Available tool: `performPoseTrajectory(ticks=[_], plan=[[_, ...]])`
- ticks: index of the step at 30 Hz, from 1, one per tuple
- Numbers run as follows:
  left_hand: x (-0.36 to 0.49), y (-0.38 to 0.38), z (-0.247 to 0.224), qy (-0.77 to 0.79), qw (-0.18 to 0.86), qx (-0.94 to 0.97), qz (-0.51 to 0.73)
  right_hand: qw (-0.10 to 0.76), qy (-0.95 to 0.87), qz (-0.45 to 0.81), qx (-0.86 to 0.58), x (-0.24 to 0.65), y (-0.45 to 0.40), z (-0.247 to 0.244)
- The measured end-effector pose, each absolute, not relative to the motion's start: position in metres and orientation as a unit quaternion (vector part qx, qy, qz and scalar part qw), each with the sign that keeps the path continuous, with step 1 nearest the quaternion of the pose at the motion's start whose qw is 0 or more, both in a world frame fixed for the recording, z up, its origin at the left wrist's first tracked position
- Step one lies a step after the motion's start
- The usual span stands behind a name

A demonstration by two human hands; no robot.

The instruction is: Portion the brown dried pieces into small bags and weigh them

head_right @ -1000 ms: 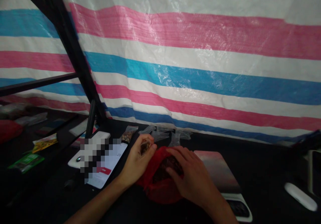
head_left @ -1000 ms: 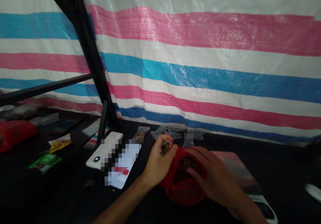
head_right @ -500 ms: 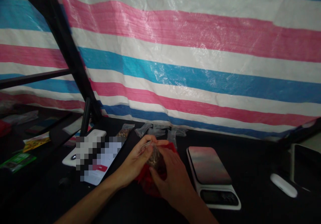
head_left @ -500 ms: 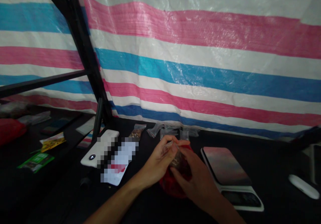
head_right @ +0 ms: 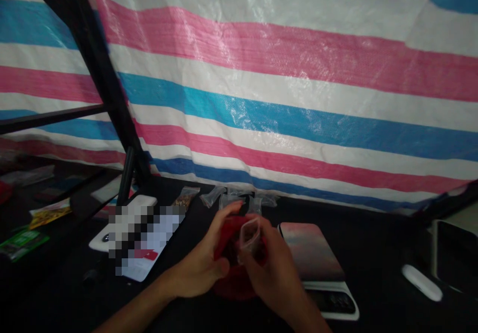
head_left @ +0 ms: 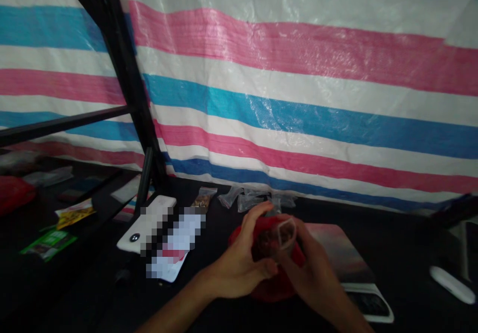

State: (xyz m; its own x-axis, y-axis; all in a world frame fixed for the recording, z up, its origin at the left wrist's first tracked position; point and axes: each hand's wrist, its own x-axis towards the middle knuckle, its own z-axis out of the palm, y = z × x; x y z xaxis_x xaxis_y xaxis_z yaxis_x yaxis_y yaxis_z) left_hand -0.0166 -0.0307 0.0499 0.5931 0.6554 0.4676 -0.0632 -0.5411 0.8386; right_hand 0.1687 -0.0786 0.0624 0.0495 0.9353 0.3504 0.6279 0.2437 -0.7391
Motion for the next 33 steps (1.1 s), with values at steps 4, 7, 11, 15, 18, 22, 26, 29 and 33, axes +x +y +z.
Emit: performPoseTrajectory(ticks=[4, 7, 11, 15, 18, 22, 26, 29, 33], plan=[[-0.019, -0.019, 0.039, 0.289, 0.235, 0.827, 0.421, 0.356, -0.654, 0.116, -0.658, 0.235, -0.077, 0.089], [-0.018, -0.015, 0.035, 0.309, 0.182, 0.834, 0.418, 0.245, -0.648, 0.119, -0.711, 0.283, -0.081, 0.092], [-0.016, -0.016, 0.035, 0.328, 0.171, 0.821, 0.436, 0.172, -0.643, 0.162, -0.728, 0.318, -0.088, 0.072], [-0.015, -0.017, 0.035, 0.332, 0.163, 0.824, 0.428, 0.170, -0.677, 0.144, -0.701, 0.327, -0.091, 0.059], [-0.014, -0.016, 0.034, 0.331, 0.153, 0.829, 0.424, 0.207, -0.685, 0.127, -0.687, 0.326, -0.093, 0.068], [-0.013, -0.015, 0.033, 0.335, 0.142, 0.821, 0.440, 0.298, -0.652, 0.094, -0.691, 0.324, -0.092, 0.086], [-0.012, -0.014, 0.031, 0.340, 0.141, 0.811, 0.455, 0.317, -0.638, 0.111, -0.693, 0.331, -0.091, 0.091], [-0.011, -0.015, 0.031, 0.338, 0.138, 0.808, 0.463, 0.293, -0.640, 0.161, -0.692, 0.337, -0.094, 0.086], [-0.012, -0.016, 0.033, 0.330, 0.133, 0.807, 0.472, 0.265, -0.649, 0.197, -0.685, 0.341, -0.097, 0.081]])
